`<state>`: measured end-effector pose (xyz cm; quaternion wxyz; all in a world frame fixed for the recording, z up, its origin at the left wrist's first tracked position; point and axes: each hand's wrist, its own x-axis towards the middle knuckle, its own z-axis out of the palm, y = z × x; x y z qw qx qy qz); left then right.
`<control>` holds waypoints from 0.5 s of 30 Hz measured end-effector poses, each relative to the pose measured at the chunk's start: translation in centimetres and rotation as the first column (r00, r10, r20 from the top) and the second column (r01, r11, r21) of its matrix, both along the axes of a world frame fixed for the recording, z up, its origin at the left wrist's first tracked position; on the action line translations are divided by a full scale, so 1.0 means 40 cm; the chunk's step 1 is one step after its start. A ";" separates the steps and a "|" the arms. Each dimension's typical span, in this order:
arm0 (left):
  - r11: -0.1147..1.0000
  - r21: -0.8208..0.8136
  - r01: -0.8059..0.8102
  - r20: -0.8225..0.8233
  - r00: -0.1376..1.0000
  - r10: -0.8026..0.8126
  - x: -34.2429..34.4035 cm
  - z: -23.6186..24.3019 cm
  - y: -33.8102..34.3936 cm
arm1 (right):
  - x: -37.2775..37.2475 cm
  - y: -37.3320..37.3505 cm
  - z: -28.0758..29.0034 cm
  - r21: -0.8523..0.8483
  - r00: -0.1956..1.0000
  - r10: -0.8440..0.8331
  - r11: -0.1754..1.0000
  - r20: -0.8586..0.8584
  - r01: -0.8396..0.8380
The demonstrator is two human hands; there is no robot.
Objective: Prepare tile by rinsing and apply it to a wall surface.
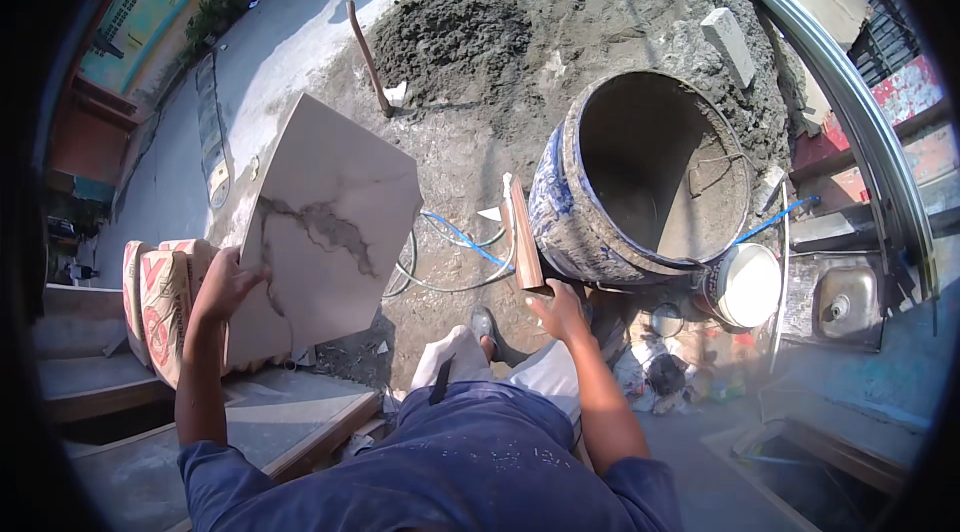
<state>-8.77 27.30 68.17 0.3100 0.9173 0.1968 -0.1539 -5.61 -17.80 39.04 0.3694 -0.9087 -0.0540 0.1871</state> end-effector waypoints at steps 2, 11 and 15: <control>0.998 -0.063 -0.007 0.017 1.000 0.009 0.002 -0.154 0.013 | -0.059 -0.052 -0.041 -0.130 0.990 -0.053 0.991 -0.132 0.035; 0.992 -0.059 -0.111 -0.039 0.993 0.108 -0.054 -0.876 -0.032 | -0.051 -0.031 -0.317 -0.366 0.913 -0.113 0.930 -0.391 -0.041; 0.984 -0.041 -0.175 -0.036 0.984 0.174 -0.034 -1.150 -0.093 | 0.016 0.037 -0.630 -0.424 0.938 -0.210 0.902 -0.275 0.078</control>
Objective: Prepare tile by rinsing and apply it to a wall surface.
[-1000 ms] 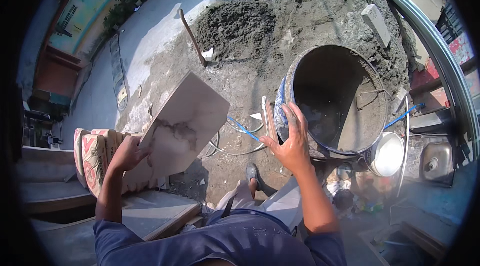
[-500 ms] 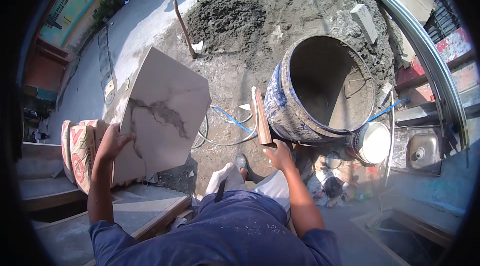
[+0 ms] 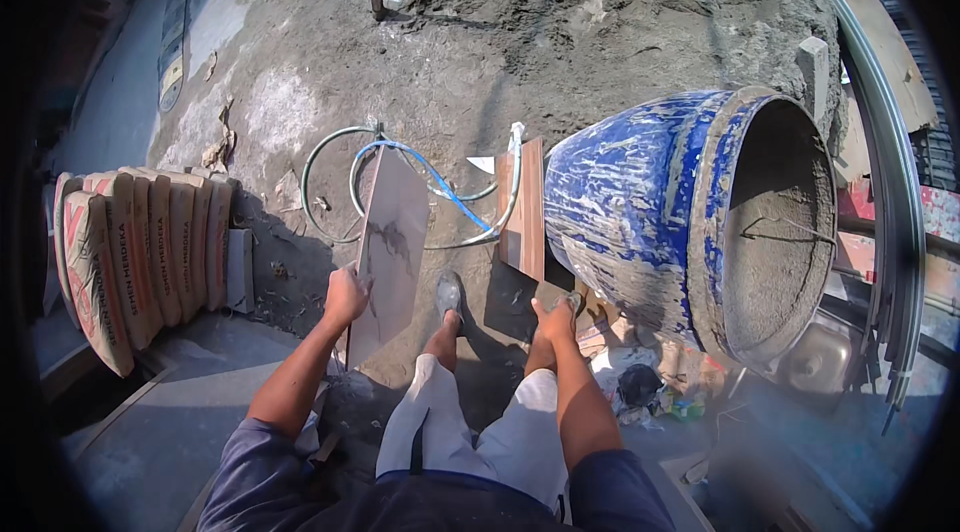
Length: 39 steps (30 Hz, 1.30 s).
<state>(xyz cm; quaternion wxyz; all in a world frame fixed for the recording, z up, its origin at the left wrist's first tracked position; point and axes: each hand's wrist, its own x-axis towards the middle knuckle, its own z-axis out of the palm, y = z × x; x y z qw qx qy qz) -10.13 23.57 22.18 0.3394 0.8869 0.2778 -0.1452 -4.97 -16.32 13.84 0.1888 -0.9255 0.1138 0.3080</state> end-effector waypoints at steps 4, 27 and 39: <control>0.999 0.022 -0.037 -0.073 0.997 0.038 0.074 -0.208 -0.070 | 0.104 0.058 -0.230 -0.099 0.991 -0.119 0.987 0.054 0.124; 0.996 -0.003 -0.088 -0.119 0.989 0.087 0.209 -0.356 -0.229 | 0.260 0.146 -0.115 -0.092 0.990 0.138 0.986 0.010 -0.136; 0.988 -0.055 -0.147 -0.029 0.989 0.146 0.269 -0.429 -0.379 | 0.001 0.012 0.440 -0.142 0.984 0.055 0.987 -0.167 -0.079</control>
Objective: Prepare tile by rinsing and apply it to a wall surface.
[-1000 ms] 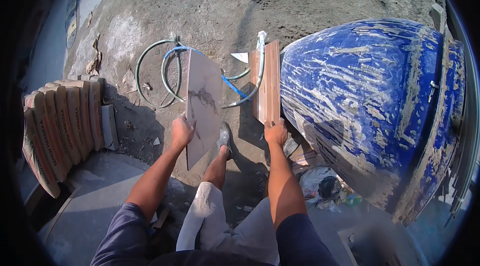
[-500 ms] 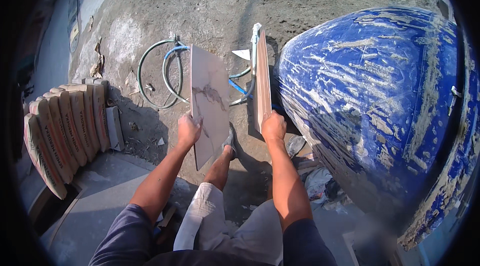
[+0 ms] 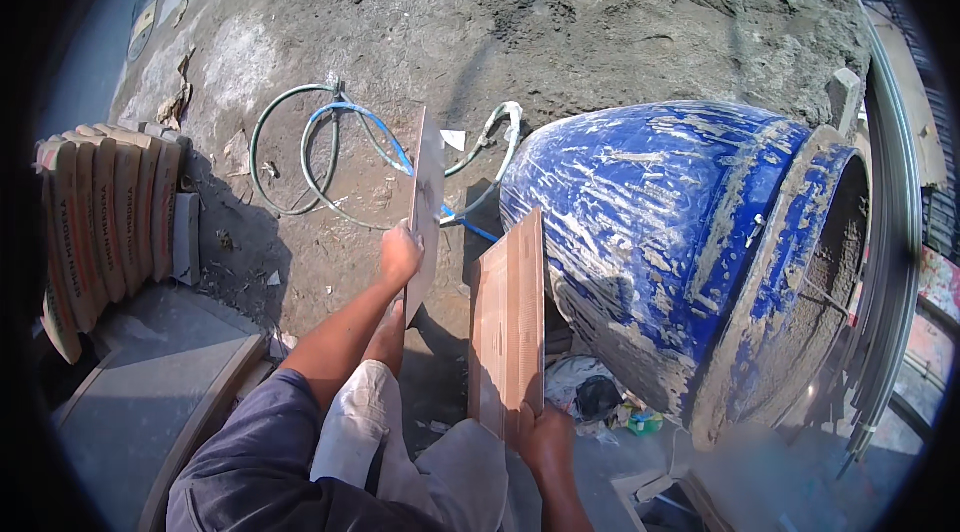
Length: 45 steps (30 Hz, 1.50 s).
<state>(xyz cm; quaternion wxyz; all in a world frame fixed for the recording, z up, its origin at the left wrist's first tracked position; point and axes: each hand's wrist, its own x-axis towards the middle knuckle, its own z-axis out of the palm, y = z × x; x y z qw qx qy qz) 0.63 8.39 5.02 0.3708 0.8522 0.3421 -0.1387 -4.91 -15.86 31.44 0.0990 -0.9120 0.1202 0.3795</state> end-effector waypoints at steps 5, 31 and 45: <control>0.999 0.002 -0.052 0.084 0.995 0.052 0.102 -0.075 -0.089 | -0.088 -0.067 0.008 0.074 0.999 -0.052 0.996 -0.006 0.053; 0.766 -0.462 0.447 -0.188 0.795 -0.577 0.189 -0.305 -0.337 | -0.128 -0.134 0.029 0.110 0.975 -0.195 0.972 -0.102 0.206; 0.606 -0.718 -0.342 -0.398 0.916 0.046 -0.487 -0.058 0.036 | -0.069 -0.097 0.305 0.098 0.994 -0.013 0.995 -0.109 0.024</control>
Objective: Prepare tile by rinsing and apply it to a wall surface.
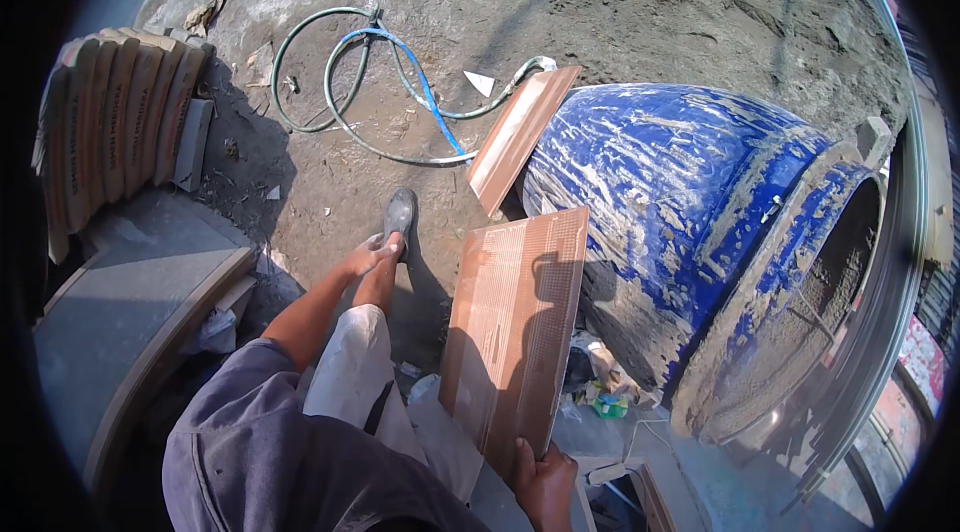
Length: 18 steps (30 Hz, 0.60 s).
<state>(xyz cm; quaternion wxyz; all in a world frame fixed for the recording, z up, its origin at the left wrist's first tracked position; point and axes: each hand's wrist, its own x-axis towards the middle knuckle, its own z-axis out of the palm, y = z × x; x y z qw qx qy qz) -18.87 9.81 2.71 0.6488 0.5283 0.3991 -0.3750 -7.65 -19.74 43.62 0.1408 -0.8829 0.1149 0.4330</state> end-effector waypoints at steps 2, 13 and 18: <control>0.994 -0.103 0.033 -0.006 0.999 -0.033 -0.098 0.031 -0.041 | 0.006 0.003 0.095 0.010 0.999 0.025 1.000 0.025 -0.026; 0.260 -0.906 -0.333 -0.212 0.890 0.403 -0.011 0.663 -0.228 | 0.051 -0.076 0.546 0.416 0.967 -0.212 0.899 0.140 0.137; 0.691 -0.708 -0.146 0.378 0.748 0.546 0.185 0.922 -0.110 | 0.087 -0.314 0.462 0.667 0.898 -0.377 0.732 0.227 0.138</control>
